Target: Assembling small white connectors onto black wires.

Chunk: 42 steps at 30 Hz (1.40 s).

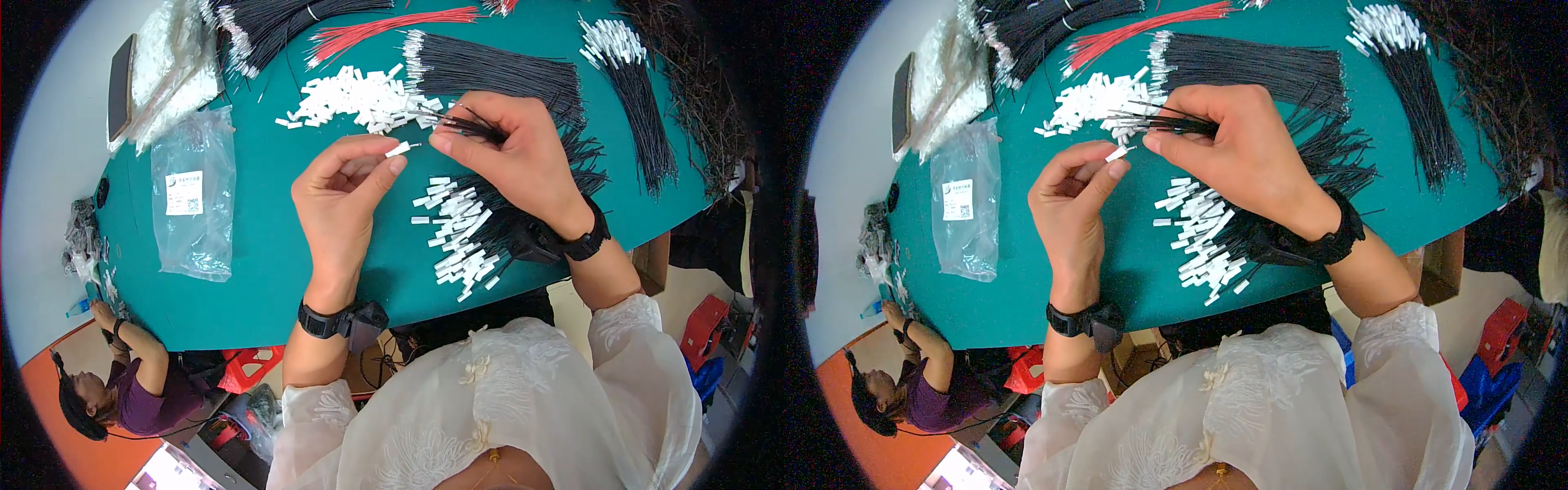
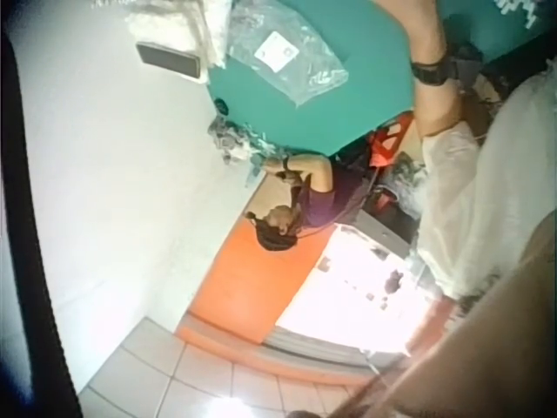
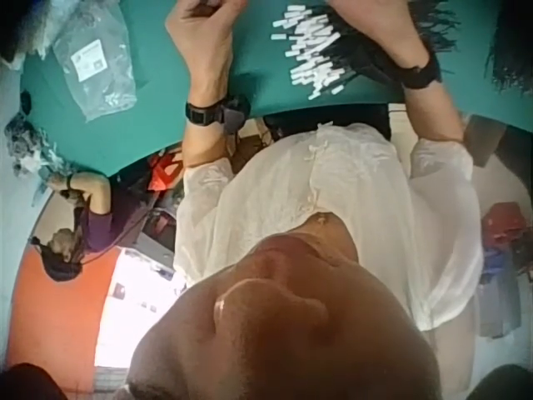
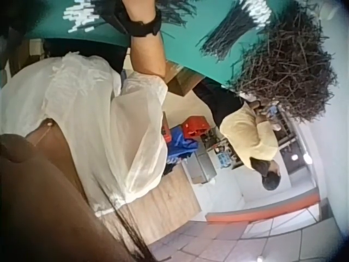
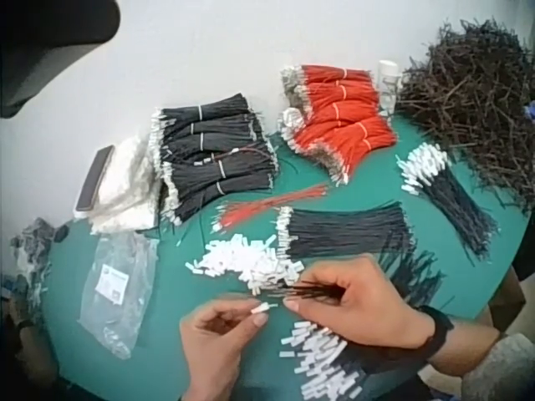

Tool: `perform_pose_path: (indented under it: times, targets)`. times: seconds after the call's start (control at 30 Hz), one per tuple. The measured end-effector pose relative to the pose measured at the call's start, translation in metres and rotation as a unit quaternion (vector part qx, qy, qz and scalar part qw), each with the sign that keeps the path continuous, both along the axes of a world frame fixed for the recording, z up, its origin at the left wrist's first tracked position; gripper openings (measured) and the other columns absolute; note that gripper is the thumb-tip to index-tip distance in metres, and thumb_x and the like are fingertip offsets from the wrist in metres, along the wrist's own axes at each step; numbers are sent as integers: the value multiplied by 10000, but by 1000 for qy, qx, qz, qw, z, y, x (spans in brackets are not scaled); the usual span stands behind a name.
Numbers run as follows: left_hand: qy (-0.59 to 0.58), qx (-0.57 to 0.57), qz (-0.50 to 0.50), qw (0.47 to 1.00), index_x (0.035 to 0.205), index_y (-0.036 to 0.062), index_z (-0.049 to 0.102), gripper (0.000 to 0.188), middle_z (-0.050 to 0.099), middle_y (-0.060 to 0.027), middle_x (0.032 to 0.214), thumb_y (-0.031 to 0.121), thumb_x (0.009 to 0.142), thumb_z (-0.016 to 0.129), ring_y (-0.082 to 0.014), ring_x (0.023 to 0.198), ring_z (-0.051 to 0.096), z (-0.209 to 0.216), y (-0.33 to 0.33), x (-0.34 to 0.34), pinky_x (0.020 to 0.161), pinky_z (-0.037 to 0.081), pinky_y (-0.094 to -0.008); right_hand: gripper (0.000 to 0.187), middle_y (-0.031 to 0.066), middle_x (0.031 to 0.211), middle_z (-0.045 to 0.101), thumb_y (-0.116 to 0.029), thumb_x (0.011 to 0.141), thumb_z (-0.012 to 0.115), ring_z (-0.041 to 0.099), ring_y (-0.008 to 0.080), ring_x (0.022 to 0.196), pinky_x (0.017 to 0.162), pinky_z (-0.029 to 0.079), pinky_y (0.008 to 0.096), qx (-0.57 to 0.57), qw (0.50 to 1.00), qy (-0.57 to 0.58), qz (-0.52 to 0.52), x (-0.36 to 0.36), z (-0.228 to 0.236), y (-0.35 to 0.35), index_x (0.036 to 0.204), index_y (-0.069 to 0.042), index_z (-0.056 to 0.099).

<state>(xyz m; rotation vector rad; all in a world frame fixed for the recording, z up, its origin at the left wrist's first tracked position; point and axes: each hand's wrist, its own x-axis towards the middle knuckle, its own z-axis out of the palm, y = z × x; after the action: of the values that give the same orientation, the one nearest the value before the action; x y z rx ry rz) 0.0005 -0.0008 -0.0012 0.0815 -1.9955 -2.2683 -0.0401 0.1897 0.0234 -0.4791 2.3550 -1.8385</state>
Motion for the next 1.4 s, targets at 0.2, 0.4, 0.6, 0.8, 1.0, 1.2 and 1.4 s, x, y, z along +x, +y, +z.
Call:
perform_pose_path:
  times: [0.2, 0.4, 0.6, 0.8, 1.0, 1.2, 1.4]
  targets:
    - [28, -26, -5, 999, 932, -22, 693, 172, 677, -74, 960, -108, 784, 710, -102, 829, 649, 1, 2, 0, 725, 526, -208, 175, -35, 689, 508, -91, 836, 721, 393, 19, 646, 541, 318, 202, 14, 1000, 17, 11, 0, 0, 0, 821, 37, 604]
    - [38, -46, -2, 998, 937, -22, 694, 181, 678, -82, 970, -113, 782, 709, -110, 839, 651, -1, 1, 1, 726, 534, -215, 175, -34, 684, 509, -91, 835, 722, 392, 18, 642, 535, 314, 207, 11, 1000, 13, 10, 0, -1, 0, 822, 38, 606]
    - [44, -50, -1, 998, 922, -20, 699, 172, 681, -90, 971, -111, 776, 716, -109, 825, 649, -3, 5, 2, 720, 538, -215, 166, -19, 690, 538, -87, 836, 721, 413, 22, 647, 543, 339, 205, 14, 1000, 18, 10, 0, -5, -1, 836, 40, 614]
    - [30, -62, 5, 998, 916, -21, 699, 168, 685, -84, 954, -109, 774, 720, -99, 816, 644, -5, 4, 2, 709, 529, -206, 159, -4, 706, 570, -78, 832, 721, 448, 25, 663, 562, 375, 203, 20, 1000, 14, 17, 2, -5, -2, 846, 44, 618]
    - [27, -33, 0, 999, 921, -20, 698, 170, 690, -76, 935, -105, 776, 723, -92, 816, 643, -7, 6, 3, 692, 512, -198, 149, 6, 730, 598, -61, 830, 718, 491, 17, 690, 579, 417, 207, 4, 999, 28, 27, 2, -8, -2, 873, 50, 628]
    - [1, -41, -4, 999, 901, -10, 697, 136, 691, -66, 915, -83, 788, 720, -87, 810, 640, -2, 7, 2, 690, 515, -206, 156, 75, 741, 623, -72, 829, 706, 569, 103, 649, 581, 452, 250, 44, 997, 56, 43, 0, -6, 2, 890, 51, 632]
    - [-15, -223, -53, 973, 857, 9, 689, 135, 680, -52, 840, -1, 744, 762, -122, 748, 629, -8, 7, -3, 673, 504, -247, 150, 189, 771, 612, -123, 853, 652, 597, 367, 657, 572, 468, 402, 404, 884, 236, -13, -3, 10, 22, 878, 18, 608]
